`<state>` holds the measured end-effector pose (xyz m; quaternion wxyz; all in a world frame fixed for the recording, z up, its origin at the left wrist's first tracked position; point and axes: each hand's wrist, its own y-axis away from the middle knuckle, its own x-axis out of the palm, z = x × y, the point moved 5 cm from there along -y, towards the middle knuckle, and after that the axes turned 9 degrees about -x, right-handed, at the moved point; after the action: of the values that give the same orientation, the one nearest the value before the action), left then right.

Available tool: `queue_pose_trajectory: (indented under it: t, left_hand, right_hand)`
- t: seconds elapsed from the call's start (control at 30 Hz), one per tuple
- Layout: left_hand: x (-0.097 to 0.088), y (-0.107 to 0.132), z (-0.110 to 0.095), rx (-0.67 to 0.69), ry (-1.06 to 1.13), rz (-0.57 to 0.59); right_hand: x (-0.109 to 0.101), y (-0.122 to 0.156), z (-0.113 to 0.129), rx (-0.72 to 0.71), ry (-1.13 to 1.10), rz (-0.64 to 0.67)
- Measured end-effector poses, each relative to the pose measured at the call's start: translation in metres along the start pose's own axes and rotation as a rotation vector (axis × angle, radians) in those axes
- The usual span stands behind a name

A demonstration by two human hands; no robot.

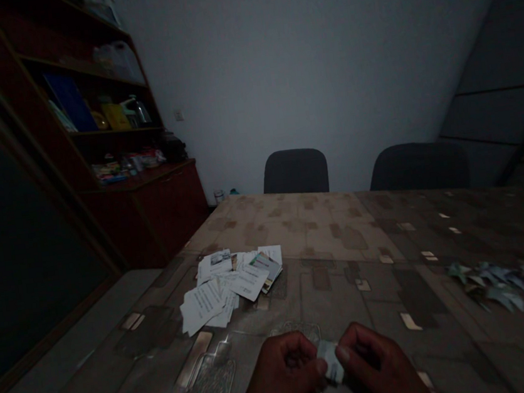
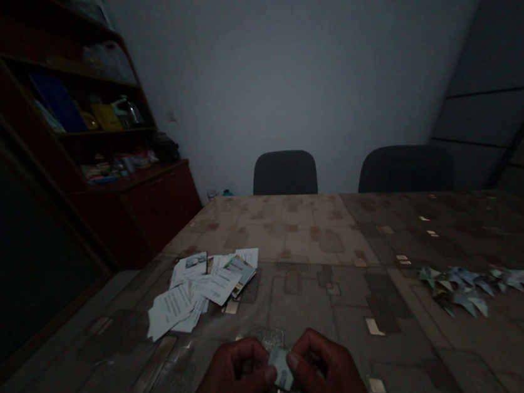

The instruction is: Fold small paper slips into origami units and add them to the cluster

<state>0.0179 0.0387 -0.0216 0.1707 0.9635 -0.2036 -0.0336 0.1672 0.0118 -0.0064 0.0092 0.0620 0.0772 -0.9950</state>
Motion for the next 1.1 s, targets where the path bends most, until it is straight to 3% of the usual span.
queue_pose_trajectory:
  t: [0.13,0.4,0.53,0.77,0.97,1.1]
  left_hand:
    - [-0.002,-0.001,0.001,-0.012,0.080,0.006]
    - [-0.005,0.006,-0.015,-0.054,0.045,0.015]
    - [-0.009,0.006,-0.022,-0.032,0.002,-0.012]
    - [-0.011,0.005,-0.025,-0.053,-0.002,0.038]
    - [-0.011,0.008,-0.030,0.019,-0.085,-0.019]
    - [-0.009,0.006,-0.024,-0.047,0.027,0.061]
  right_hand:
    - [0.002,0.000,0.002,0.017,-0.016,0.047]
    - [0.001,0.002,-0.002,-0.023,0.158,0.131]
    - [0.000,0.001,-0.004,-0.019,0.137,0.166]
    - [0.002,0.003,-0.011,0.005,0.065,0.209]
    - [0.000,0.001,-0.011,-0.048,0.153,0.189]
    - [-0.003,0.000,-0.007,-0.072,0.204,0.153]
